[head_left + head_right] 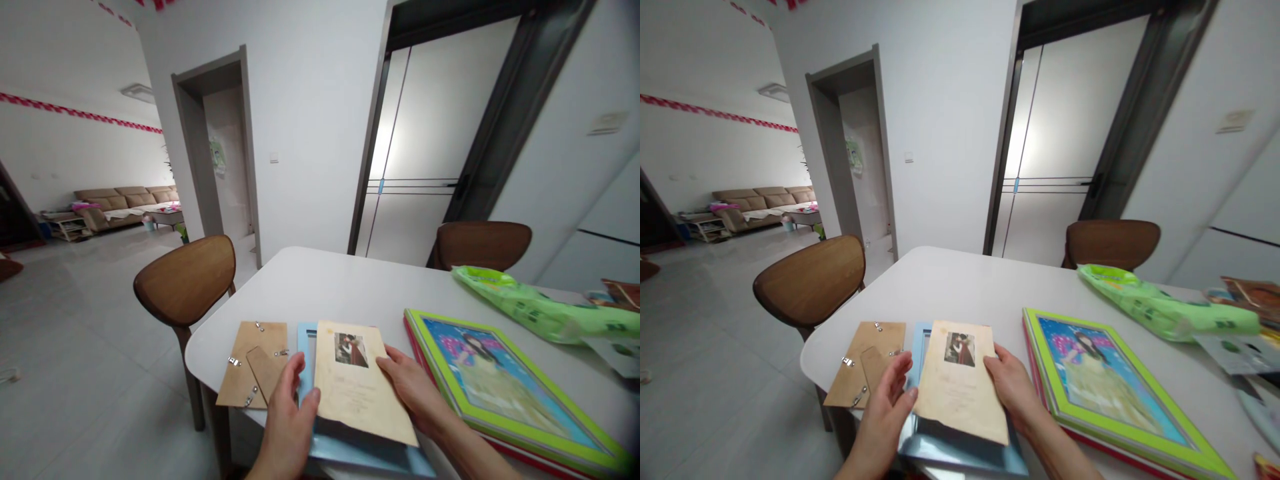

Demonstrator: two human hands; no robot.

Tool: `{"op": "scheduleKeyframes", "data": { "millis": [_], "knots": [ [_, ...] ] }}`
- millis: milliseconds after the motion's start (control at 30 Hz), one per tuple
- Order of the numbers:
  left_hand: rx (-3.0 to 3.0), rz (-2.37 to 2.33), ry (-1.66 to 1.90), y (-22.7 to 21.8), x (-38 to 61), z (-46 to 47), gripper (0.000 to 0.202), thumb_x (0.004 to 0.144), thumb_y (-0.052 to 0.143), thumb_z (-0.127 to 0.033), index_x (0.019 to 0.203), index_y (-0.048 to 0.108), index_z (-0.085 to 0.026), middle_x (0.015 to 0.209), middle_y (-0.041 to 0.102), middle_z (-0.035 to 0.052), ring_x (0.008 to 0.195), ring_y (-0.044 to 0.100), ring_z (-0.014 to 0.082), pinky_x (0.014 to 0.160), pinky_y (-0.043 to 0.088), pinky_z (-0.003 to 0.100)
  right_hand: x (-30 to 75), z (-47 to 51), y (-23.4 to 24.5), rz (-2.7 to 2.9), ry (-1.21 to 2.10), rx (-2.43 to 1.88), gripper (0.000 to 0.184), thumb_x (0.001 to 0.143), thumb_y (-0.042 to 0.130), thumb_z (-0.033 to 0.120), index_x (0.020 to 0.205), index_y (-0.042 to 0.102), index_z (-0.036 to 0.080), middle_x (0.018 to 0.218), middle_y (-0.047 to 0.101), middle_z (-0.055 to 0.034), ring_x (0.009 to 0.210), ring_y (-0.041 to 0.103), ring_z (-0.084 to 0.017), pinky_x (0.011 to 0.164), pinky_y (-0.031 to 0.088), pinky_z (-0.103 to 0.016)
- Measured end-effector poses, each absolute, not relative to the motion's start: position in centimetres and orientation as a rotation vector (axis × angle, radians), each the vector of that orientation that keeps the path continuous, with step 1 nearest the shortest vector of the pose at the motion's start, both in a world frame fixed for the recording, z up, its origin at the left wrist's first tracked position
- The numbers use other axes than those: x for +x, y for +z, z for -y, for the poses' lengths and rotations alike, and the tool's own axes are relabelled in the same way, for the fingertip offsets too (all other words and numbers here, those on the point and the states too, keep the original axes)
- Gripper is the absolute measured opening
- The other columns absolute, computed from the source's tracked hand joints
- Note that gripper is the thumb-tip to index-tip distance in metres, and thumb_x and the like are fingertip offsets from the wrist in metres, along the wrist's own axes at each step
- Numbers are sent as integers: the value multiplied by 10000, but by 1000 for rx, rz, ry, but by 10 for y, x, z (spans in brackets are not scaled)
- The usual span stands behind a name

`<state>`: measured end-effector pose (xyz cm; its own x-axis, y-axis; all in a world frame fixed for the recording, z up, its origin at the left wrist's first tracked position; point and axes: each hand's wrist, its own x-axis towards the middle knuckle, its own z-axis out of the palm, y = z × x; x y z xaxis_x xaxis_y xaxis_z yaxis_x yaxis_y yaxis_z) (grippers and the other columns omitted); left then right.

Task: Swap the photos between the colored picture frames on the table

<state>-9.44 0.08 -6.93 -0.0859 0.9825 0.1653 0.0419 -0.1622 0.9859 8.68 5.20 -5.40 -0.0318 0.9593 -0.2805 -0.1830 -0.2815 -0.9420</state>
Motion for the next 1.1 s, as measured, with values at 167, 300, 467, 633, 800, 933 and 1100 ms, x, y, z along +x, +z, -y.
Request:
{"op": "scheduleKeyframes", "data": {
  "millis": [167, 300, 467, 633, 800, 933, 1100],
  "knots": [
    [1949, -1321, 1003, -87, -96, 4, 504, 620, 503, -99, 1123, 461, -116, 1243, 421, 146, 1155, 362, 265, 971, 281, 440, 91, -65, -65, 1390, 1179, -1533, 459, 669, 365, 197, 1106, 492, 135, 705, 674, -39, 534, 603, -164, 486, 447, -253],
    [2237, -1280, 820, -92, -94, 6, 499, 626, 524, -123, 1118, 455, -80, 1252, 397, 183, 1166, 340, 287, 970, 267, 484, 84, -73, -70, 1687, 719, -1685, 418, 687, 337, 201, 1044, 539, 127, 801, 667, -57, 659, 605, -166, 563, 435, -239],
    [2374, -1306, 612, -80, -94, 8, 405, 678, 525, -195, 1073, 490, -111, 1222, 445, 158, 1141, 380, 283, 965, 263, 503, 85, -73, -69, 1793, 516, -1790, 315, 720, 378, 254, 952, 569, 159, 842, 630, -89, 772, 571, -195, 683, 389, -278],
    [2395, -1370, 625, -81, -87, 8, 366, 691, 531, -230, 1041, 521, -121, 1178, 497, 134, 1118, 413, 271, 968, 273, 482, 84, -66, -75, 1995, 157, -2004, 247, 738, 408, 322, 874, 554, 177, 825, 561, -91, 762, 542, -214, 614, 360, -291],
    [2477, -1277, 684, -88, -107, 9, 493, 675, 517, -197, 1155, 433, -124, 1231, 444, 135, 1144, 385, 252, 951, 312, 449, 86, -65, -79, 2037, -16, -2027, 346, 745, 434, 314, 1056, 476, 169, 881, 533, -86, 831, 515, -210, 632, 359, -283],
    [2431, -1527, 759, -91, -169, 12, 627, 615, 549, -158, 1216, 374, -188, 1290, 370, 115, 1178, 330, 269, 949, 297, 468, 68, -56, -69, 2076, 77, -1735, 393, 770, 409, 332, 1117, 459, 154, 956, 538, -102, 906, 478, -209, 753, 337, -307],
    [2390, -1882, 759, -108, -236, 2, 493, 610, 532, -107, 1095, 508, -189, 1202, 483, 106, 1096, 444, 263, 891, 388, 425, -4, -34, -60, 2298, 265, -1381, 370, 729, 468, 390, 1051, 509, 212, 943, 561, -77, 909, 457, -232, 801, 288, -366]
  ]
}}
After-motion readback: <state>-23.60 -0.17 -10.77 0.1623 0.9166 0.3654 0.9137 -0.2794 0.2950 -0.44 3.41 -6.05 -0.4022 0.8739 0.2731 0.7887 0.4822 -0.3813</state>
